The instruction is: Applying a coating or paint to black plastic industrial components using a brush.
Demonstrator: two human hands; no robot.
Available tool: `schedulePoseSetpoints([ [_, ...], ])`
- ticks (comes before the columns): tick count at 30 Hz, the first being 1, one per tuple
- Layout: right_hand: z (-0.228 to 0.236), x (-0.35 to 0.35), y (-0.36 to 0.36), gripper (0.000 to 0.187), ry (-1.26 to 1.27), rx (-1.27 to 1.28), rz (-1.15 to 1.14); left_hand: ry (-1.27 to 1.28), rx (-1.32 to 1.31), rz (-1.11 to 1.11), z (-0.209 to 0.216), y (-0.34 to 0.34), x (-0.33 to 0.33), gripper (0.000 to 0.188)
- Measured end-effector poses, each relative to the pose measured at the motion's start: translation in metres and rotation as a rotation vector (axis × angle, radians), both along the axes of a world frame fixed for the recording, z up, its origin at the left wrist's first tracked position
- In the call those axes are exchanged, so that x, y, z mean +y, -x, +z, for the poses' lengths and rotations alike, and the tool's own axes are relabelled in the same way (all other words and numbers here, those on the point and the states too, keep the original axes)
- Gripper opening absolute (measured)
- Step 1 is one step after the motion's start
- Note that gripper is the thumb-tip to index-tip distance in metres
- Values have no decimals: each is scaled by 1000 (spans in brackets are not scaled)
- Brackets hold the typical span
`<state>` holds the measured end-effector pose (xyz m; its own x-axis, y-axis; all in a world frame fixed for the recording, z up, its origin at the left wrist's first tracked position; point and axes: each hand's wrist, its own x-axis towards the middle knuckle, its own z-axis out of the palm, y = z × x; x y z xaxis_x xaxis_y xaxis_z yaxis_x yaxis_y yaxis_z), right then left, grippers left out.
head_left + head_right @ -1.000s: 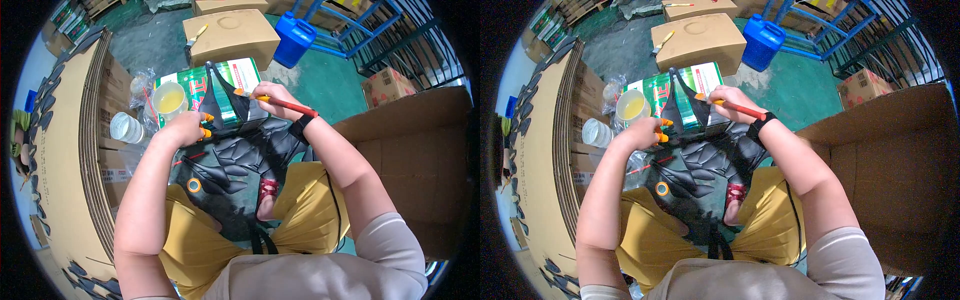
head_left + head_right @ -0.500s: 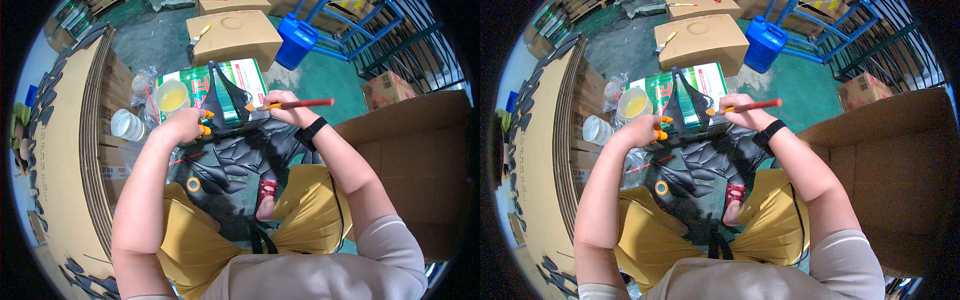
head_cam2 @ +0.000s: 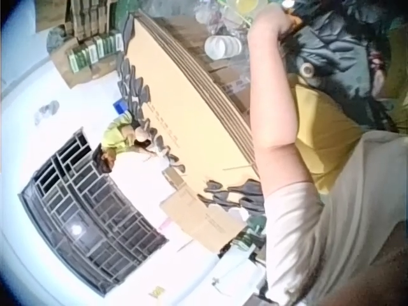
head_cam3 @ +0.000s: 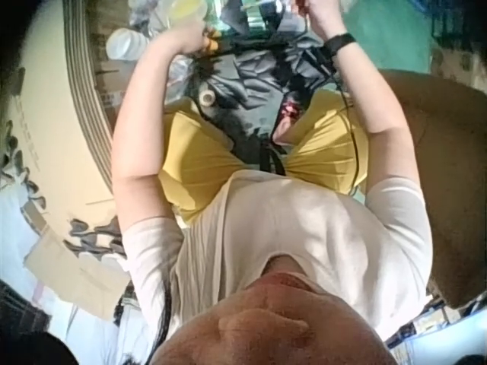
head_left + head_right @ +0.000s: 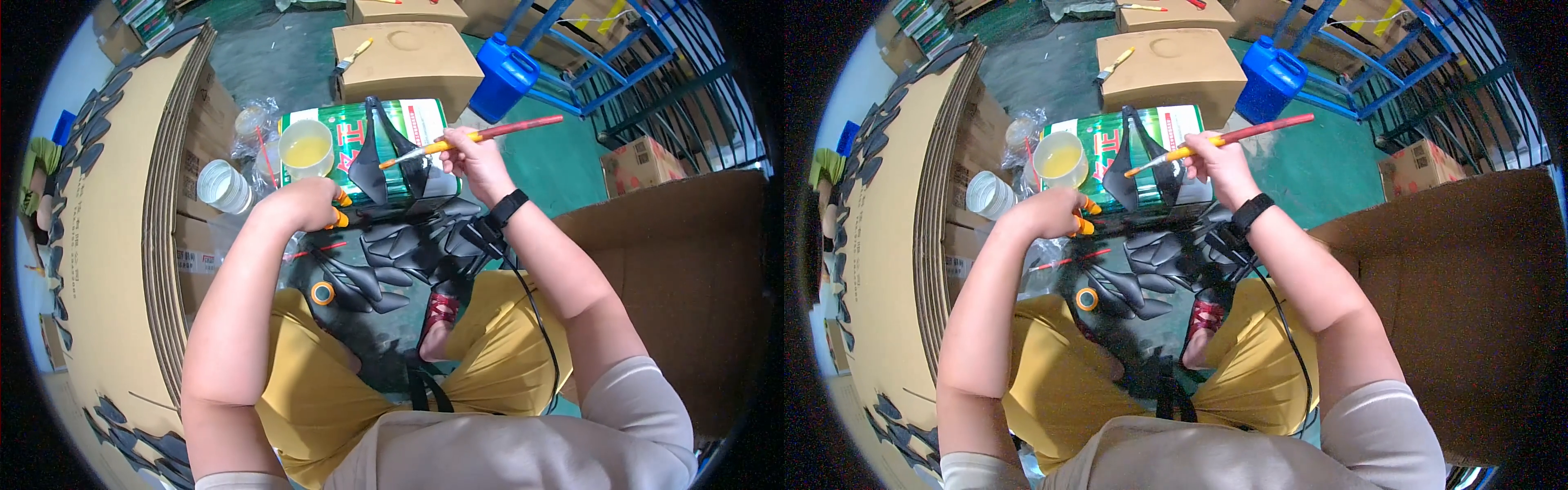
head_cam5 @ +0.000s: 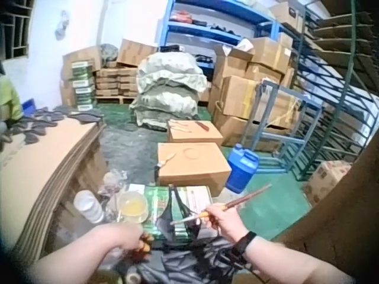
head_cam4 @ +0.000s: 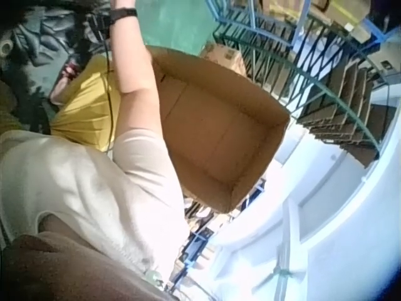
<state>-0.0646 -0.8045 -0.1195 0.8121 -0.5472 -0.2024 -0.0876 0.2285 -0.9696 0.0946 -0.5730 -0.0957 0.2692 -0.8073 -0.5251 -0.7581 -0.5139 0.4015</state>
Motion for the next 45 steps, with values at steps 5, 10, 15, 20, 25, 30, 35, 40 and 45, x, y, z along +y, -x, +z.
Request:
schedulePoseSetpoints([
  [5, -11, 29, -21, 19, 337, -23, -45, -17, -7, 37, 9, -2, 10, 41],
  [10, -22, 43, -29, 19, 974, -138, 92, 6, 7, 65, 17, -2, 20, 43],
  [15, -19, 59, -10, 10, 1224, -128, 382, -28, -12, 70, 12, -8, 28, 44],
  [20, -11, 60, 2, 12, 1176, -165, 511, 8, 33, 103, 7, -12, 31, 45],
  [25, 8, 53, -6, 18, 1030, -43, 392, 21, 30, 89, 9, -8, 25, 44],
  [30, -18, 51, -25, 16, 1169, -112, 409, 21, -7, 42, 10, -5, 19, 44],
  [35, -6, 48, -19, 17, 1035, -99, 678, 48, 43, 86, 5, -9, 23, 45],
  [40, 3, 46, -28, 19, 1065, -93, 385, 111, 65, 87, 7, -9, 23, 42],
  [45, -12, 64, -39, 14, 1060, -130, 484, 98, 78, 134, 13, -5, 27, 36],
])
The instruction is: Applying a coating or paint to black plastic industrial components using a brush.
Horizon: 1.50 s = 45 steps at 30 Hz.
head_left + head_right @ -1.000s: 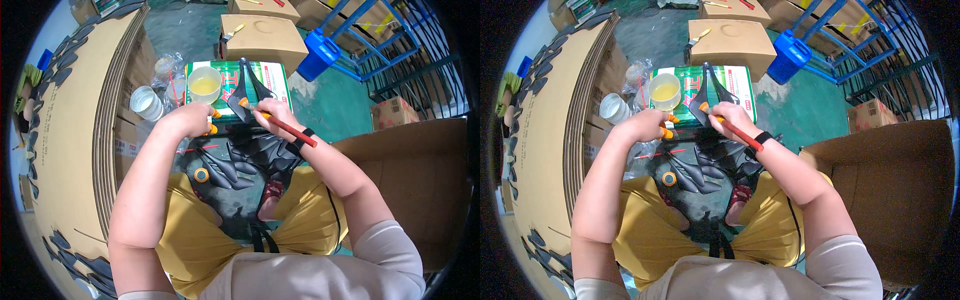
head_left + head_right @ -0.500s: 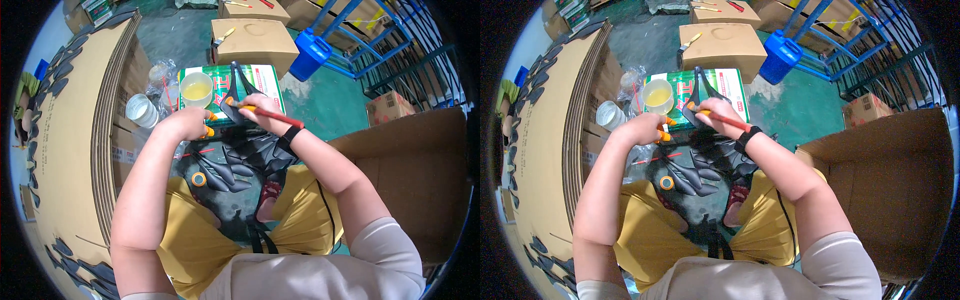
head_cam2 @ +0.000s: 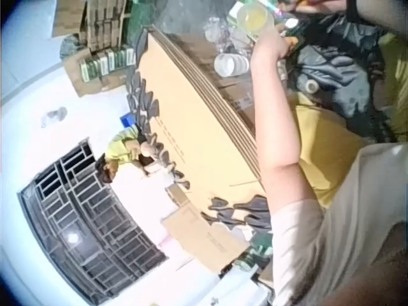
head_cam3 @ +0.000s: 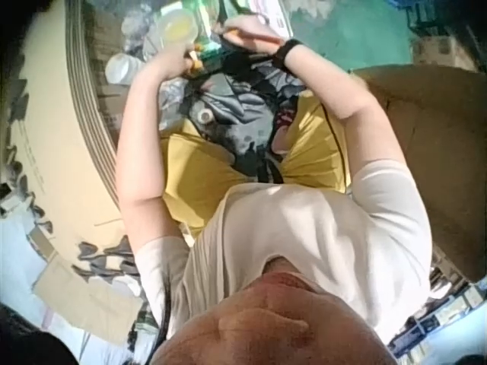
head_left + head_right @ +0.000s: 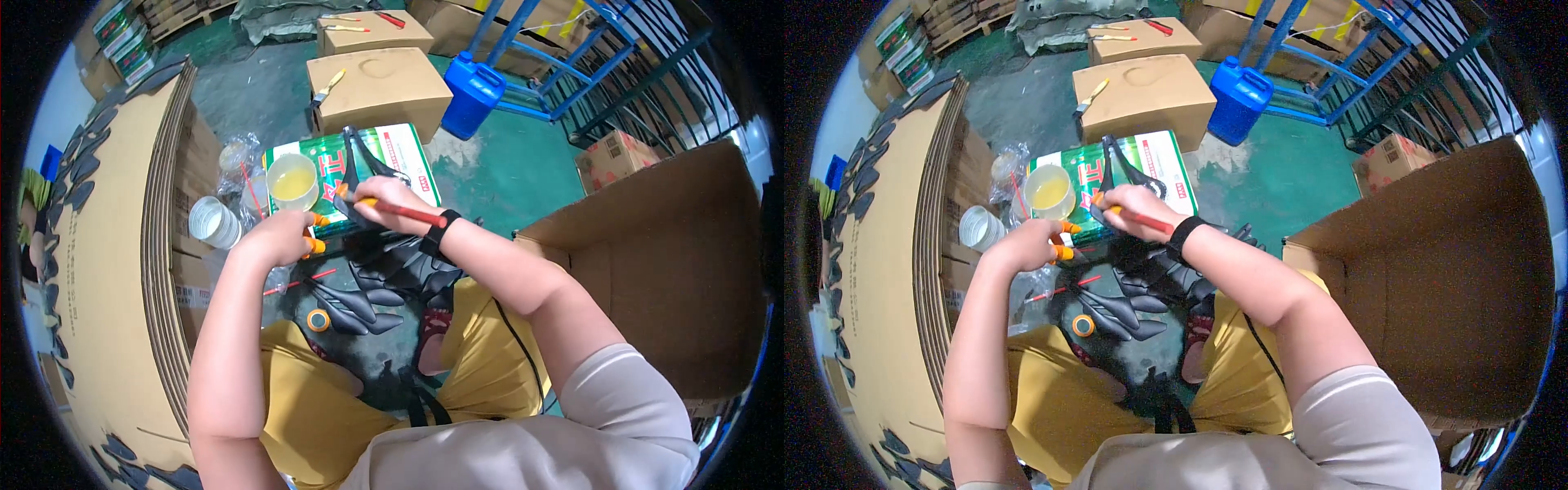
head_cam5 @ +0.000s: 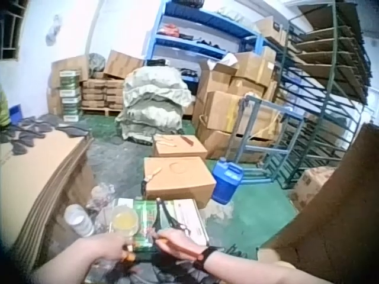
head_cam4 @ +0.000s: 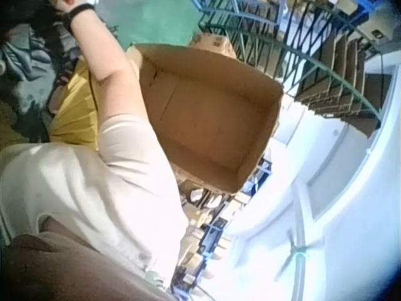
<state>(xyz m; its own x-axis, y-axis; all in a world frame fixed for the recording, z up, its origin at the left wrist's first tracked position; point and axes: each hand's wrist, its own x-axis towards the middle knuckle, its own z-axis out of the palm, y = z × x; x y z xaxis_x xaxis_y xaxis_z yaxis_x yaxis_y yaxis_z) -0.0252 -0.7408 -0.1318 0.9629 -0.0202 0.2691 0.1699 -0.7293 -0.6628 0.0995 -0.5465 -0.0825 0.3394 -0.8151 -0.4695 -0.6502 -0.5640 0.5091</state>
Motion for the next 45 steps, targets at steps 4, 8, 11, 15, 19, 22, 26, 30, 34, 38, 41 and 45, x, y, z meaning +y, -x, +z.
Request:
schedulePoseSetpoints([
  [4, 9, 0, 4, 15, -53, 98, 139, -32, 4, 34, 15, 2, 2, 33],
  [8, 19, -11, 3, 16, -112, 38, -68, 37, 26, -15, 7, -6, -1, 29],
  [11, -4, -11, -10, 15, 57, -180, -148, 156, -3, -87, -8, -9, 2, 29],
  [15, -44, 12, -33, 7, -115, -248, -42, 93, -40, -32, -13, -15, 17, 40],
  [19, -18, 18, -16, 11, -155, -3, 99, 33, 57, 36, 6, -4, 9, 47],
  [22, 3, -1, -4, 13, -272, -6, -63, 68, 83, 28, 3, -4, 0, 47],
  [26, -4, -3, -2, 14, -209, -20, -68, 71, 131, 77, 0, -4, 8, 47],
  [30, -6, 25, -16, 9, -286, -155, 102, 77, 47, 45, -9, -21, 41, 46],
  [34, 17, -38, 7, 17, -482, 244, -157, 137, -75, -132, -3, -11, -2, 37],
  [38, 81, -31, -2, 15, -717, 15, -318, -91, 30, -168, 11, 5, -2, 37],
  [41, 90, -9, -27, 16, -548, 9, -276, -163, 17, -334, -4, 31, -3, 35],
  [45, 78, 28, -61, 18, -284, 17, -157, -200, -11, -481, -16, 68, -6, 35],
])
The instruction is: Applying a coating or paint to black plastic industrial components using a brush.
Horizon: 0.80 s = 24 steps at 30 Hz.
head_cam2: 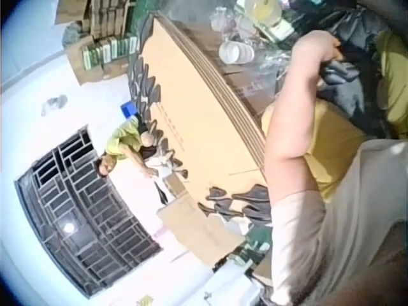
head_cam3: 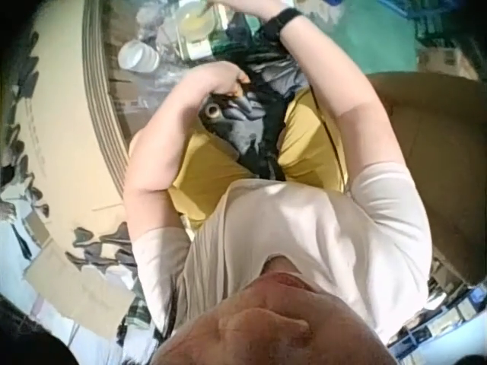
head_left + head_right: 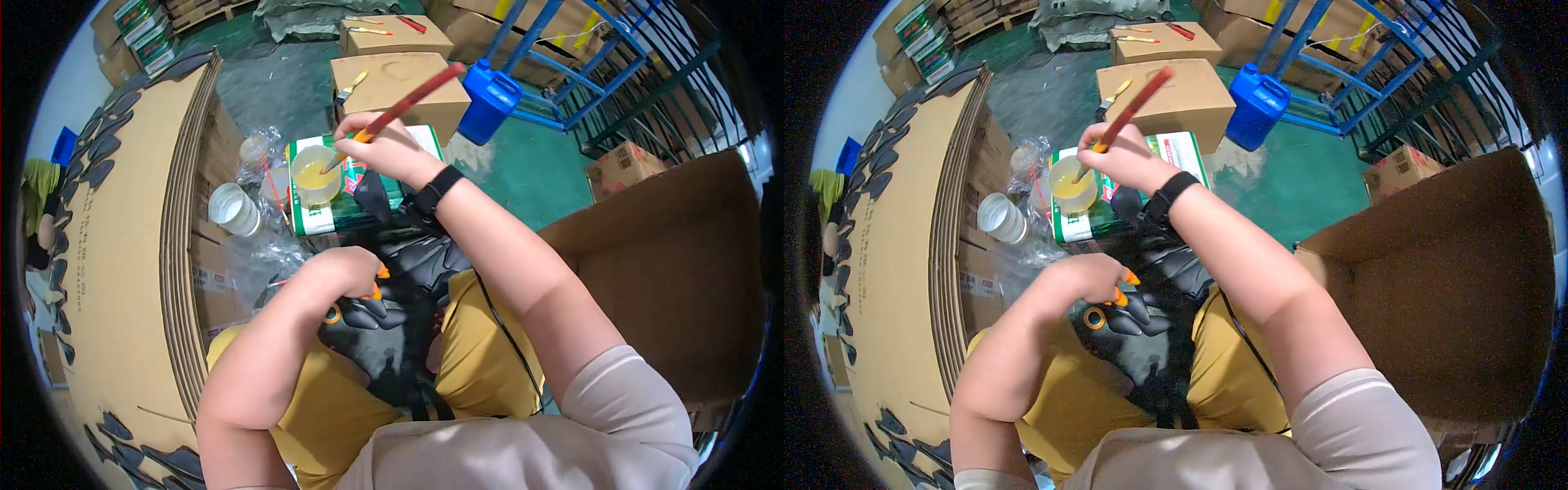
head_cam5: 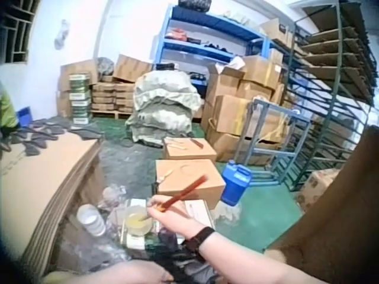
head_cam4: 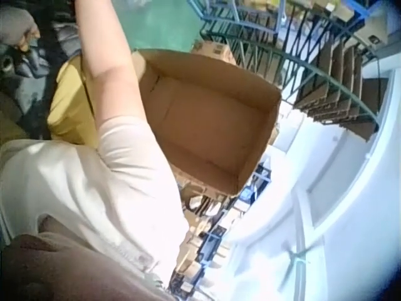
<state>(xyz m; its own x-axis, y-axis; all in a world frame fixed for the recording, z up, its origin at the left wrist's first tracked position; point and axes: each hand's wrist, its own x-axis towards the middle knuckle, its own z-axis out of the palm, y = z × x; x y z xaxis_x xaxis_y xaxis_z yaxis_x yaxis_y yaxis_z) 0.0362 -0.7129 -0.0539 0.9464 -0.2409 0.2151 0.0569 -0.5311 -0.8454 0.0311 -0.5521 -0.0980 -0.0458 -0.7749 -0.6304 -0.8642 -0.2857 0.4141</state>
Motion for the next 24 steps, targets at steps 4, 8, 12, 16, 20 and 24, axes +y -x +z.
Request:
schedulePoseSetpoints([
  [4, -31, 6, -27, 19, 235, -74, 101, -18, 74, 37, 5, 5, -2, 45],
  [8, -44, 9, -41, 18, 246, 88, 31, -56, 35, 68, 9, -5, 0, 49],
  [12, -33, 17, -48, 16, 218, 12, 47, -90, 45, 159, 14, -13, 12, 36],
  [16, -47, 11, -47, 16, 259, 90, 53, -41, 5, 110, 15, -17, 16, 36],
  [20, -40, 8, -48, 16, 224, -50, 53, -77, 59, 188, 15, -16, 20, 48],
  [24, -45, 0, -41, 15, 286, -50, 120, -117, -20, 83, 20, -10, 18, 47],
])
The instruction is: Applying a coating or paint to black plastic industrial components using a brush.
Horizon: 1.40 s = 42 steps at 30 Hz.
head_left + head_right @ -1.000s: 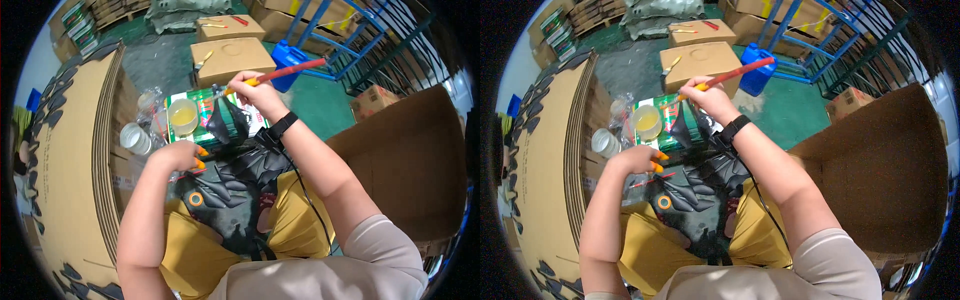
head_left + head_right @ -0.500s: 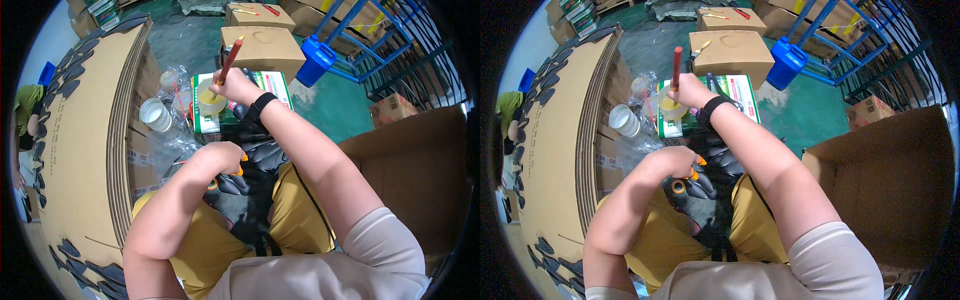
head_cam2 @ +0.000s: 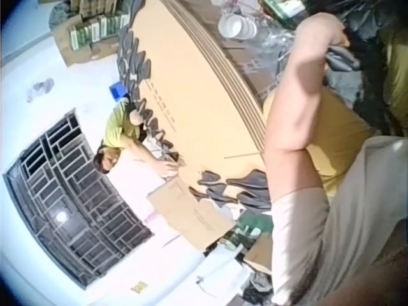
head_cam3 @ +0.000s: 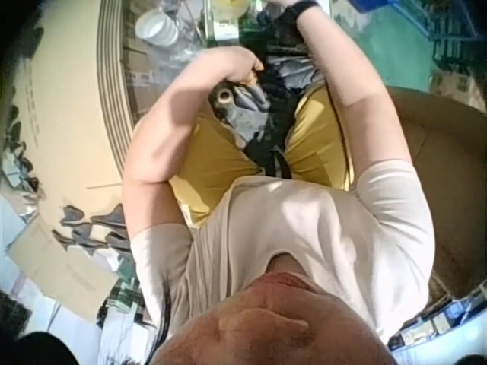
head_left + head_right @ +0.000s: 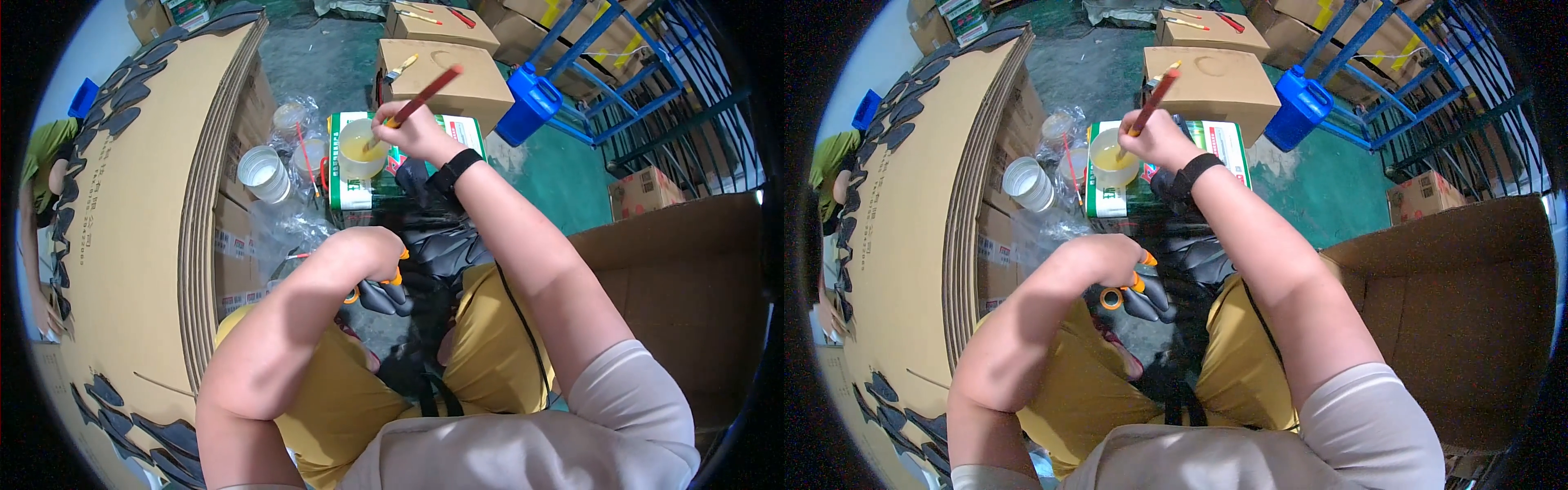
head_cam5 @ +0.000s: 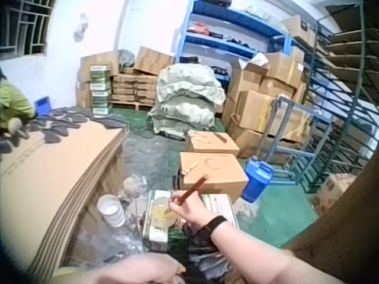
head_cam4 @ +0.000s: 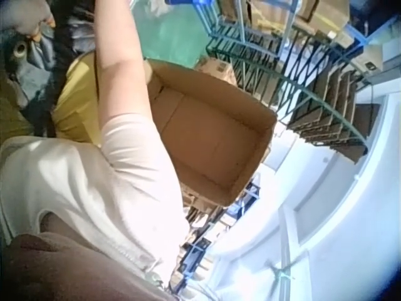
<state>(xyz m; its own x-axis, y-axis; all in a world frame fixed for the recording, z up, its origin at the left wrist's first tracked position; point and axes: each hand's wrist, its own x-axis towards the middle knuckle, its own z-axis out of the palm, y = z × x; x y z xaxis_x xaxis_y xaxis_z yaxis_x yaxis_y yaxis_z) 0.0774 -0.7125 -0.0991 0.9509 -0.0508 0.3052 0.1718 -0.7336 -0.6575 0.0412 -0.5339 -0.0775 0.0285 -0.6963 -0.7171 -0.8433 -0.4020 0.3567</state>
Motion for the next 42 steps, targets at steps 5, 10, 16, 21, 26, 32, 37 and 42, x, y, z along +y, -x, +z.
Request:
schedulePoseSetpoints([
  [5, 9, -9, 12, 18, -186, 83, -89, -10, 59, -55, -12, 19, 0, 44],
  [10, -8, -19, 20, 19, -998, 209, -360, 16, 82, -187, 4, 53, 3, 36],
  [16, -30, -29, 26, 20, -1383, 214, -462, -15, 71, -219, 16, 63, -1, 32],
  [21, -13, -26, 36, 14, -1189, 230, -272, 15, 62, -202, 8, 59, -1, 29],
  [26, -4, -17, 55, 15, -283, 98, -53, 25, 52, -219, 20, 58, -2, 34],
  [32, 21, -23, 66, 16, -799, -24, -157, 46, 70, -153, 17, 57, -2, 39],
  [37, 19, -54, 82, 20, -749, 67, -327, 45, 58, -151, 9, 56, 0, 40],
  [42, -27, -64, 90, 19, -513, 196, -365, 15, 71, -182, 11, 53, -12, 42],
])
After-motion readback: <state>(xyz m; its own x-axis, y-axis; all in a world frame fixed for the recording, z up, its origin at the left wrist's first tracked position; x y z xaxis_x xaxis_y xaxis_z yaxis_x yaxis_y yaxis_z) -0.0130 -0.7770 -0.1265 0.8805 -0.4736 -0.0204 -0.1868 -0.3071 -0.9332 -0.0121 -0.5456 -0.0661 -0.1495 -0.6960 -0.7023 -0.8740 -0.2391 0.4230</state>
